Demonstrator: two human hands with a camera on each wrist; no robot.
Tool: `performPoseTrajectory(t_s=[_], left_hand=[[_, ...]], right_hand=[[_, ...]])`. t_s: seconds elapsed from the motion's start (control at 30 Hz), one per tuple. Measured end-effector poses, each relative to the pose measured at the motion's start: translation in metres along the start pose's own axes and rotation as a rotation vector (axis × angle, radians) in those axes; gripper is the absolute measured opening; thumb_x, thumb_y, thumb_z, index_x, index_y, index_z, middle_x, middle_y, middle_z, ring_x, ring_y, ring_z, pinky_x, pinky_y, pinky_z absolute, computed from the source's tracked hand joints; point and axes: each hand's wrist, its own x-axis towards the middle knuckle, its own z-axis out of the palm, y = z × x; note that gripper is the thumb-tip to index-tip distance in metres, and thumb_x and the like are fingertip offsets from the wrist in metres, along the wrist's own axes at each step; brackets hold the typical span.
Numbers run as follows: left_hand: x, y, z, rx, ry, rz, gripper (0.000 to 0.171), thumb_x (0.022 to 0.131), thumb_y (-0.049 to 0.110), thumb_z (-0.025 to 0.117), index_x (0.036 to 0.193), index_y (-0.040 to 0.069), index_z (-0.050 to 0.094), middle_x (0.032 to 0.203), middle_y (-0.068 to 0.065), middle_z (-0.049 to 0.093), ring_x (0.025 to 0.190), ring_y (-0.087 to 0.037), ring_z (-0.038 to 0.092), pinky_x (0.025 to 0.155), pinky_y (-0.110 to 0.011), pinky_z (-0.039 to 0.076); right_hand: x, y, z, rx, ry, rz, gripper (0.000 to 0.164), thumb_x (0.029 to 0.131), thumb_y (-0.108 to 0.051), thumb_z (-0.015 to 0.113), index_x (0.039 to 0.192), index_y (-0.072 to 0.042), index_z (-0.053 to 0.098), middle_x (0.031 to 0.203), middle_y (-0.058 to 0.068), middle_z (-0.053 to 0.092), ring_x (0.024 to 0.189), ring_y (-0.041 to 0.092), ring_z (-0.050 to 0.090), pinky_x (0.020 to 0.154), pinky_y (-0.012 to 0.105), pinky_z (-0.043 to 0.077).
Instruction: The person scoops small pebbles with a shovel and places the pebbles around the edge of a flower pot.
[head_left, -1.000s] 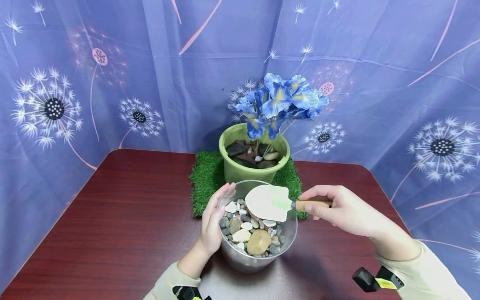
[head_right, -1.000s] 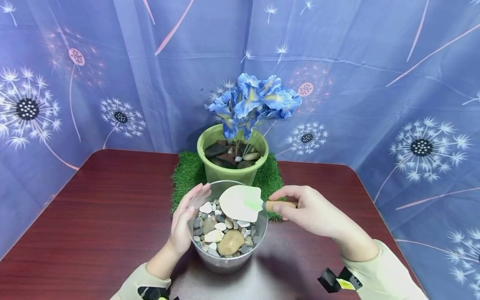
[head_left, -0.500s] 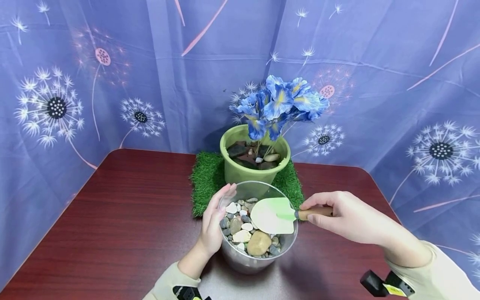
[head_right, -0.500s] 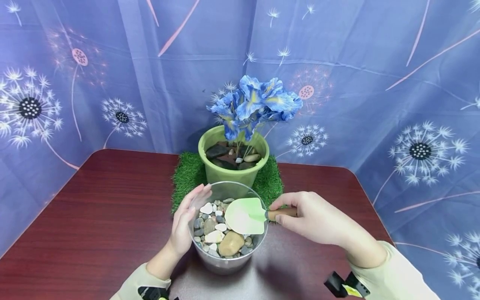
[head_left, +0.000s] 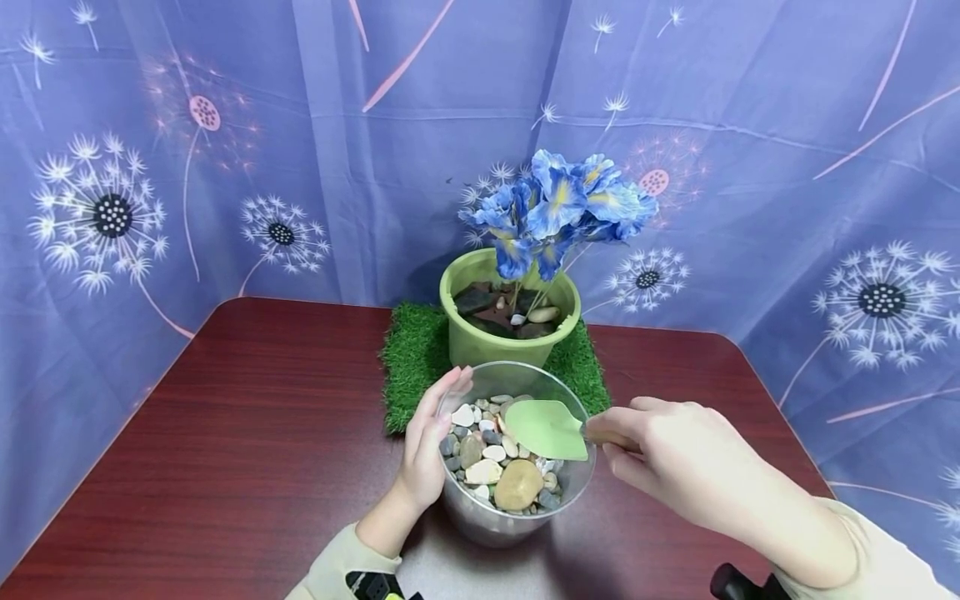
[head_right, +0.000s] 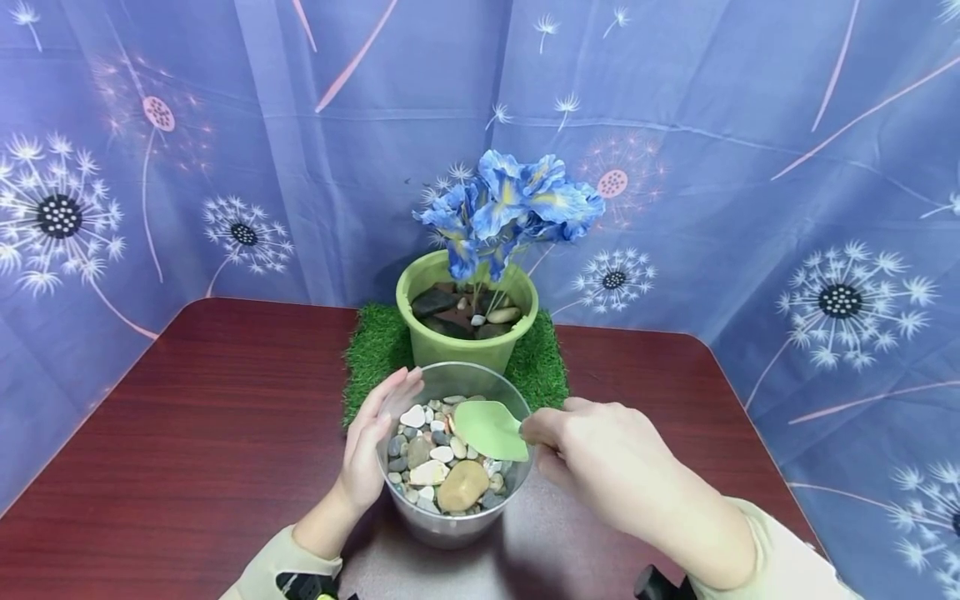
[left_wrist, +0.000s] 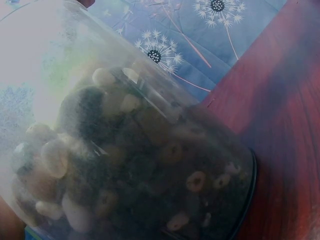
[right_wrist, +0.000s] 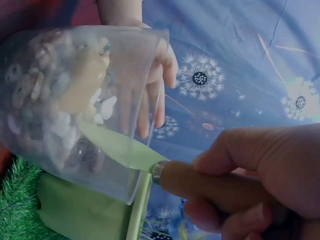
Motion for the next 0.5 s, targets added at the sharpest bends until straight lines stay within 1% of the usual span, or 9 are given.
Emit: performPoseTrajectory(t_s=[0.07, 0.13, 0.23, 0.27, 0.33, 0.4, 0.5], left_hand=[[0.000, 0.000, 0.000, 0.004, -0.002, -0.001, 0.049, 0.090, 0.001, 0.025, 0.133, -0.021, 0.030, 0.130, -0.043, 0.040, 0.128, -0.027, 0.048, 0.112, -0.029, 0.035], [0.000, 0.000, 0.000, 0.006, -0.004, 0.000, 0.049, 0.090, 0.001, 0.025, 0.134, -0.021, 0.030, 0.130, -0.043, 0.040, 0.128, -0.028, 0.048, 0.112, -0.030, 0.035], [0.000, 0.000, 0.000, 0.008, 0.000, -0.003, 0.049, 0.090, 0.002, 0.025, 0.134, -0.021, 0.030, 0.130, -0.044, 0.040, 0.127, -0.028, 0.048, 0.112, -0.030, 0.035], [0.000, 0.000, 0.000, 0.010, 0.001, -0.004, 0.049, 0.090, 0.001, 0.025, 0.134, -0.021, 0.030, 0.130, -0.044, 0.040, 0.127, -0.028, 0.048, 0.112, -0.029, 0.035], [0.000, 0.000, 0.000, 0.013, 0.002, -0.006, 0.049, 0.090, 0.001, 0.025, 0.134, -0.020, 0.031, 0.130, -0.044, 0.040, 0.127, -0.028, 0.048, 0.111, -0.029, 0.035], [0.000, 0.000, 0.000, 0.013, -0.001, -0.005, 0.049, 0.090, 0.001, 0.025, 0.134, -0.020, 0.030, 0.130, -0.044, 0.040, 0.127, -0.028, 0.048, 0.111, -0.029, 0.035], [0.001, 0.000, -0.001, 0.019, 0.005, 0.001, 0.049, 0.090, 0.001, 0.025, 0.133, -0.021, 0.031, 0.130, -0.043, 0.041, 0.127, -0.027, 0.049, 0.111, -0.029, 0.035]], right_hand=[[0.002, 0.004, 0.001, 0.033, -0.031, 0.015, 0.030, 0.070, -0.011, 0.072, 0.092, -0.031, 0.070, 0.073, -0.024, 0.052, 0.061, -0.008, 0.039, 0.049, 0.015, 0.034], [0.006, 0.009, 0.002, 0.095, -0.083, 0.047, 0.028, 0.073, -0.011, 0.070, 0.093, -0.030, 0.071, 0.075, -0.025, 0.056, 0.063, -0.008, 0.042, 0.053, 0.016, 0.036], [0.014, 0.019, 0.004, 0.234, -0.200, 0.108, 0.023, 0.078, -0.012, 0.067, 0.097, -0.026, 0.071, 0.081, -0.024, 0.065, 0.070, -0.008, 0.056, 0.059, 0.018, 0.044], [0.016, 0.022, 0.005, 0.271, -0.235, 0.124, 0.022, 0.080, -0.013, 0.065, 0.098, -0.024, 0.071, 0.084, -0.022, 0.068, 0.074, -0.006, 0.061, 0.062, 0.019, 0.047], [0.020, 0.025, 0.006, 0.316, -0.293, 0.142, 0.020, 0.083, -0.014, 0.063, 0.100, -0.023, 0.071, 0.089, -0.020, 0.071, 0.082, -0.003, 0.066, 0.066, 0.021, 0.050], [0.022, 0.027, 0.008, 0.332, -0.321, 0.133, 0.020, 0.083, -0.015, 0.062, 0.099, -0.024, 0.070, 0.090, -0.021, 0.071, 0.085, -0.002, 0.067, 0.067, 0.021, 0.051], [0.026, 0.028, 0.008, 0.328, -0.322, 0.103, 0.020, 0.082, -0.014, 0.062, 0.097, -0.024, 0.070, 0.089, -0.022, 0.070, 0.082, -0.004, 0.066, 0.065, 0.020, 0.050]])
